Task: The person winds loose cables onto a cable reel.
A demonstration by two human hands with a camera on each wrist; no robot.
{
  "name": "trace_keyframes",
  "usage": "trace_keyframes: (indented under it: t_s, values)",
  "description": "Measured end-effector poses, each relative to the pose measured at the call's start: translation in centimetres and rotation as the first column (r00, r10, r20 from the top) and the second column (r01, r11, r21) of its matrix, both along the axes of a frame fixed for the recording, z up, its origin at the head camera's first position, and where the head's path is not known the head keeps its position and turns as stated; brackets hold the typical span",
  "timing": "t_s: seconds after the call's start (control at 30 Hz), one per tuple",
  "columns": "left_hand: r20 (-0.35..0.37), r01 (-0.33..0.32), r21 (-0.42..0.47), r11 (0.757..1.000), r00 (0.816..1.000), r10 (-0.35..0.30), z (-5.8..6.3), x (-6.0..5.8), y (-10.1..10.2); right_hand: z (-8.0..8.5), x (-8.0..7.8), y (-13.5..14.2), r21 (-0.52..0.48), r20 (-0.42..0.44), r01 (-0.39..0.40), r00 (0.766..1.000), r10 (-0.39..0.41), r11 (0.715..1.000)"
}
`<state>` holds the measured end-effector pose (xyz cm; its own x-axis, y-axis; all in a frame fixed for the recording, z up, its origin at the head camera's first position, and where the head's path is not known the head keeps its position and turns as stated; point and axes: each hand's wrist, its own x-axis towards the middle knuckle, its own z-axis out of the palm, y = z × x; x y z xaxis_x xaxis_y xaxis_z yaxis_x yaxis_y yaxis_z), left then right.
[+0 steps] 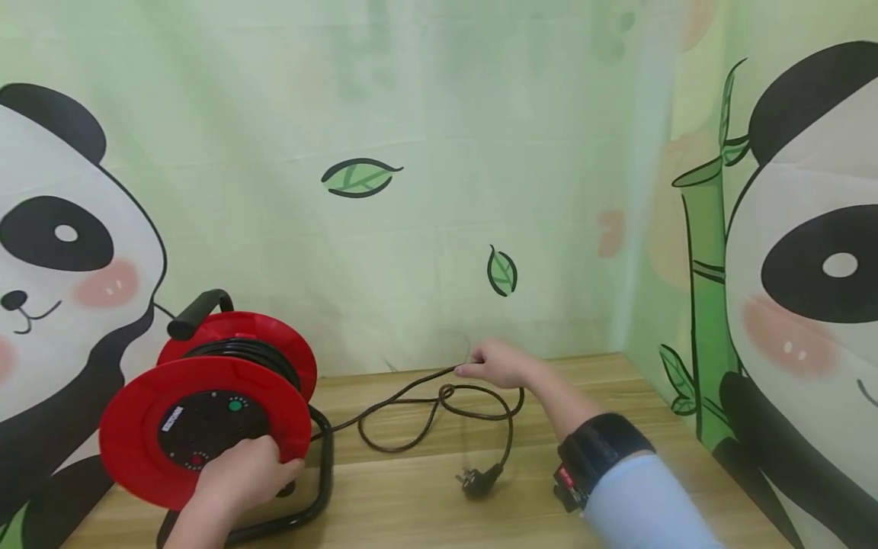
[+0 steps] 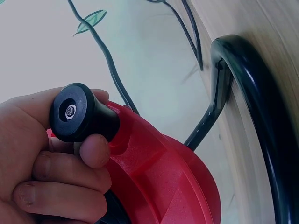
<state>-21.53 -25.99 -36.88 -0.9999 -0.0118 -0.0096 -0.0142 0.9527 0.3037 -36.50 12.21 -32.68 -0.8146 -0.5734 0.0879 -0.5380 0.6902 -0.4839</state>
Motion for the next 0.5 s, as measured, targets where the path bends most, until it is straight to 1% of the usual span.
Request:
trace_keyframes:
  t_s: [0.17,0.33,0.5]
  values:
    - [0.006,-0.005,-0.003,1.0,1.0,0.005,0.1,0.0,0.0,-0.1,-0.4,2.3,-0.027,-0.031,0.096,0.995,-0.097,0.995]
    - [0.013,-0.002,0.002,1.0,1.0,0.002,0.1,0.1,0.0,-0.3,-0.8,3.9,-0.083,-0.019,0.213,0.976,-0.216,0.973]
    - [0.004,-0.001,0.0,1.0,1.0,0.001,0.0,0.0,0.1,-0.5,-1.0,4.5,-0.075,-0.03,0.259,0.965,-0.262,0.963]
